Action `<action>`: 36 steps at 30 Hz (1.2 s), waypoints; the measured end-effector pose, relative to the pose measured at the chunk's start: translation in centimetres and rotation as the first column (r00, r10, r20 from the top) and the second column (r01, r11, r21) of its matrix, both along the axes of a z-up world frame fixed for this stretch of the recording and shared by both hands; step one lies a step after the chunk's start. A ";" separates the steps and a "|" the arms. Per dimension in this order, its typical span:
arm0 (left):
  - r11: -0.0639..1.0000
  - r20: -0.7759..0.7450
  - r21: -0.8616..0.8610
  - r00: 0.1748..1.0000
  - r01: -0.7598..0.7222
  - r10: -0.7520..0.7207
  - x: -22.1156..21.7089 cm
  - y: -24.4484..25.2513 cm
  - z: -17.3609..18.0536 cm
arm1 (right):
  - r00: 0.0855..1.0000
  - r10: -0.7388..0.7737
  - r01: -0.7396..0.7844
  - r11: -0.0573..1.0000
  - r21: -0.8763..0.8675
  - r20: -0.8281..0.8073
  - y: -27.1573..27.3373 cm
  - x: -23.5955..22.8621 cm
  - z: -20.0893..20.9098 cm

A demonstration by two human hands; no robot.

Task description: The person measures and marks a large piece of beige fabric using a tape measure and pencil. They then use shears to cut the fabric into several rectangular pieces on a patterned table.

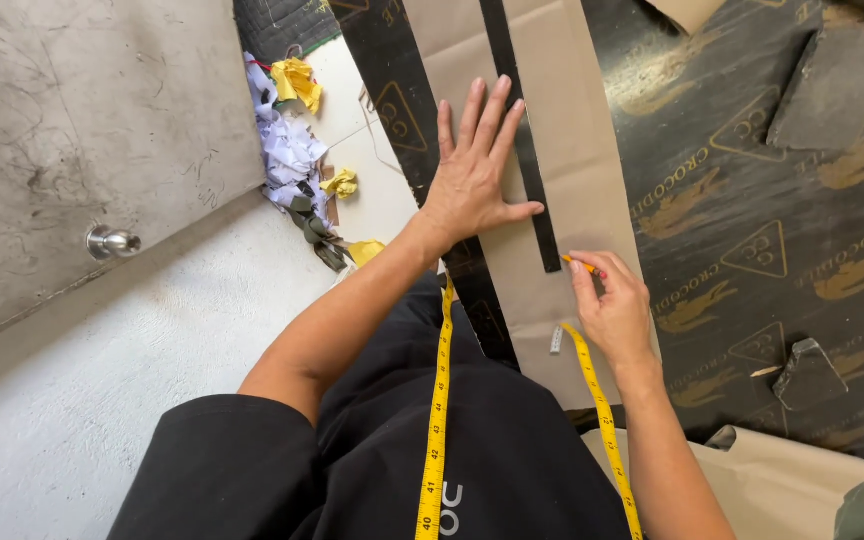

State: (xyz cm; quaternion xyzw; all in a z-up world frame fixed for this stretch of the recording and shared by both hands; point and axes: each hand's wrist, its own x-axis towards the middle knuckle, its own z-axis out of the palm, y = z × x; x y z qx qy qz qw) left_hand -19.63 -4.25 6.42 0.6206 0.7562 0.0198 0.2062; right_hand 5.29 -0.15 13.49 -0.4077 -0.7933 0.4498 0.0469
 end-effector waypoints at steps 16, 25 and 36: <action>0.999 0.025 0.039 1.000 0.005 -0.006 -0.1 -0.1 -0.4 | 0.998 -0.041 0.044 0.998 -0.055 0.054 0.2 -0.2 -0.4; 0.999 0.088 0.039 0.996 -0.034 0.031 -0.1 0.0 -0.6 | 0.997 0.014 -0.013 1.000 -0.017 0.071 1.5 -0.8 -2.2; 0.995 0.116 0.076 0.992 -0.057 0.048 0.3 -0.3 -1.2 | 0.899 0.008 0.153 0.931 0.332 -0.438 18.0 -22.9 -8.6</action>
